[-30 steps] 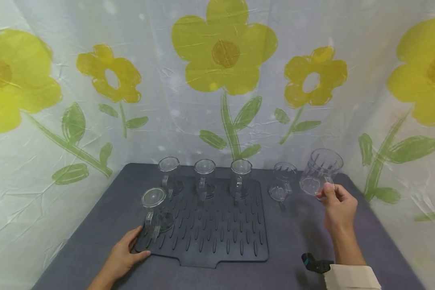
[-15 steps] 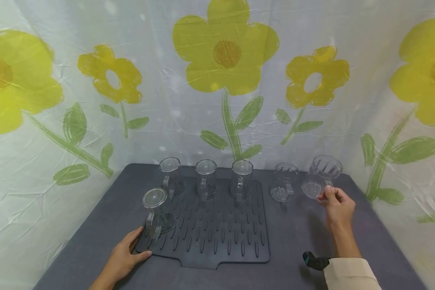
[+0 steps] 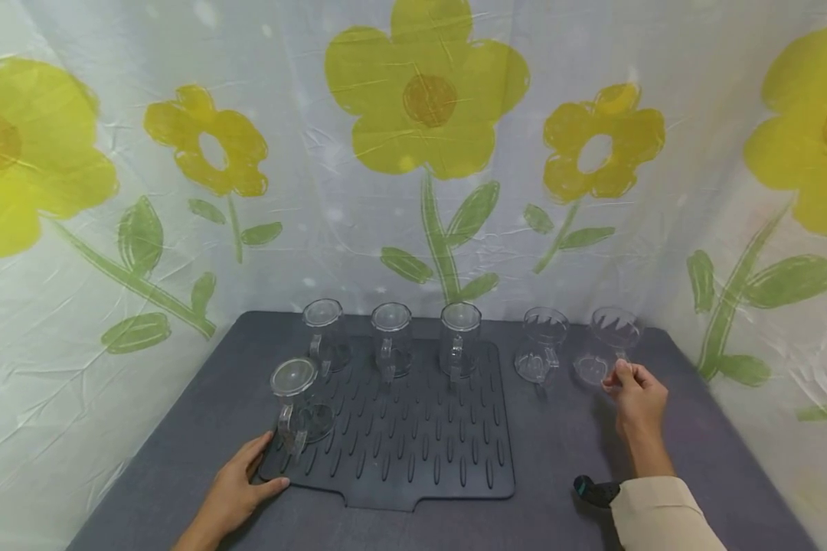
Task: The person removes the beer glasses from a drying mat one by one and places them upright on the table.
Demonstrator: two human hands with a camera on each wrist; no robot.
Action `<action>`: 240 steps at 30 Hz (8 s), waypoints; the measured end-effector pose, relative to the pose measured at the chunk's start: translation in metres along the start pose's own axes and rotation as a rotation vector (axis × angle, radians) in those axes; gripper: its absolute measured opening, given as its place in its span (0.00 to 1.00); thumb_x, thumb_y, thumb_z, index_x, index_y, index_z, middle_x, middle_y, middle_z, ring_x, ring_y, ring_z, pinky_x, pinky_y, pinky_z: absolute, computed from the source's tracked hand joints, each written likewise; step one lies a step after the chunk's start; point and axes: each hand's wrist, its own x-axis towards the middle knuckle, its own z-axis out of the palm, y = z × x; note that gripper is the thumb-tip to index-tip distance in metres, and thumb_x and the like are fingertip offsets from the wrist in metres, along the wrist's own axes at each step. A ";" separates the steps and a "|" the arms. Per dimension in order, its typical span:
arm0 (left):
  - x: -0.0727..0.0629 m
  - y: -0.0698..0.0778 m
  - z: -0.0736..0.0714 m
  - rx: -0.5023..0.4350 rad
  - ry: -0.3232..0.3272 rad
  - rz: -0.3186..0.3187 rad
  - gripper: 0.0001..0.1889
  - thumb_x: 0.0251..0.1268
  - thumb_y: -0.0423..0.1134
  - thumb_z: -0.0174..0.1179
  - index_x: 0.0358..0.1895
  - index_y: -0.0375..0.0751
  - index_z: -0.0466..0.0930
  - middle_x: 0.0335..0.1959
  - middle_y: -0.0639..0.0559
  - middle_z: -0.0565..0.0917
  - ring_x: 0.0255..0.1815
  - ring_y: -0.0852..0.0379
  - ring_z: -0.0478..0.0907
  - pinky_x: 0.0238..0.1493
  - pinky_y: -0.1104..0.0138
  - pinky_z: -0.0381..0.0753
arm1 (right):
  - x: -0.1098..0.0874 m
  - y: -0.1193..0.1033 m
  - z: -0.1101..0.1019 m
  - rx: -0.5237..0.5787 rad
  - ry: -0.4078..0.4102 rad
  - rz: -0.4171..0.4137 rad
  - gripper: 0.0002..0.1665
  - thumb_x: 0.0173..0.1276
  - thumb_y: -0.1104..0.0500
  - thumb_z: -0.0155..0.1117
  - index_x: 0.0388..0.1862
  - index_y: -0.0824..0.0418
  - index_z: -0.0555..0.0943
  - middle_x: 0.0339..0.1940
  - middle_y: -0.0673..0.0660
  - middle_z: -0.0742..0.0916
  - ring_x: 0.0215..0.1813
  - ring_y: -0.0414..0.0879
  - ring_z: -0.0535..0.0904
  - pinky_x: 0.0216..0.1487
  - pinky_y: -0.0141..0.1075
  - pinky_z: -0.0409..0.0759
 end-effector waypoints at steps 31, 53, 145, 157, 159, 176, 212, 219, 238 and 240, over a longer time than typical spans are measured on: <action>0.000 0.001 0.001 -0.023 -0.017 -0.047 0.48 0.44 0.39 0.78 0.69 0.28 0.63 0.66 0.31 0.67 0.66 0.35 0.65 0.62 0.51 0.69 | 0.015 0.017 -0.008 -0.109 0.022 0.033 0.19 0.72 0.68 0.57 0.18 0.69 0.75 0.17 0.55 0.79 0.22 0.43 0.78 0.23 0.32 0.83; 0.000 0.000 0.002 -0.057 -0.018 -0.054 0.47 0.43 0.37 0.78 0.69 0.27 0.63 0.66 0.30 0.66 0.66 0.35 0.64 0.62 0.53 0.69 | -0.015 -0.011 -0.014 -0.400 0.161 -0.018 0.07 0.75 0.52 0.56 0.38 0.52 0.79 0.26 0.42 0.83 0.30 0.33 0.78 0.22 0.24 0.74; 0.001 -0.003 0.003 -0.029 -0.004 -0.038 0.48 0.45 0.41 0.78 0.69 0.27 0.63 0.66 0.30 0.67 0.66 0.33 0.62 0.62 0.46 0.67 | -0.236 0.061 0.214 -0.139 -0.753 -0.031 0.16 0.75 0.59 0.53 0.45 0.72 0.80 0.39 0.68 0.84 0.43 0.58 0.81 0.45 0.45 0.79; 0.000 -0.003 0.005 -0.025 0.033 -0.002 0.45 0.45 0.38 0.77 0.68 0.27 0.65 0.64 0.31 0.69 0.66 0.34 0.64 0.63 0.45 0.66 | -0.252 0.101 0.229 -0.258 -0.851 0.107 0.15 0.76 0.58 0.53 0.51 0.65 0.81 0.44 0.60 0.85 0.49 0.55 0.80 0.48 0.45 0.78; 0.000 -0.003 0.005 -0.021 0.044 0.010 0.45 0.44 0.38 0.77 0.68 0.27 0.66 0.64 0.32 0.69 0.65 0.34 0.64 0.63 0.44 0.66 | -0.253 0.106 0.232 -0.271 -0.850 0.118 0.14 0.76 0.59 0.52 0.50 0.65 0.81 0.43 0.59 0.85 0.48 0.56 0.80 0.46 0.43 0.77; -0.001 -0.005 0.003 -0.026 0.041 0.035 0.44 0.46 0.38 0.77 0.67 0.26 0.66 0.63 0.32 0.71 0.65 0.35 0.66 0.62 0.48 0.68 | -0.267 0.137 0.246 -0.272 -0.917 0.151 0.19 0.74 0.53 0.54 0.55 0.64 0.81 0.49 0.59 0.86 0.56 0.53 0.79 0.52 0.51 0.76; -0.003 -0.008 0.007 -0.008 0.117 0.164 0.40 0.44 0.38 0.78 0.63 0.26 0.71 0.59 0.34 0.75 0.60 0.34 0.71 0.57 0.42 0.71 | -0.282 0.161 0.272 -0.258 -0.882 0.261 0.15 0.73 0.57 0.59 0.43 0.70 0.83 0.35 0.56 0.88 0.40 0.41 0.81 0.40 0.37 0.79; -0.003 -0.007 0.007 -0.008 0.095 0.125 0.41 0.45 0.38 0.77 0.64 0.25 0.69 0.60 0.32 0.73 0.62 0.33 0.69 0.58 0.42 0.69 | -0.282 0.164 0.272 -0.196 -0.819 0.190 0.11 0.72 0.67 0.57 0.35 0.76 0.81 0.32 0.66 0.86 0.37 0.51 0.85 0.36 0.35 0.83; -0.004 -0.006 0.005 0.012 0.087 0.123 0.41 0.45 0.40 0.78 0.63 0.25 0.69 0.60 0.32 0.73 0.62 0.34 0.69 0.59 0.43 0.69 | -0.272 0.130 0.255 -0.207 -0.898 0.127 0.13 0.73 0.64 0.57 0.36 0.75 0.82 0.33 0.65 0.86 0.37 0.43 0.84 0.42 0.51 0.83; -0.003 -0.006 0.005 0.008 0.083 0.114 0.42 0.46 0.40 0.77 0.64 0.25 0.69 0.61 0.32 0.73 0.62 0.34 0.68 0.60 0.43 0.68 | -0.270 0.124 0.252 -0.205 -0.909 0.127 0.12 0.73 0.66 0.56 0.36 0.76 0.81 0.34 0.65 0.86 0.37 0.44 0.84 0.43 0.53 0.83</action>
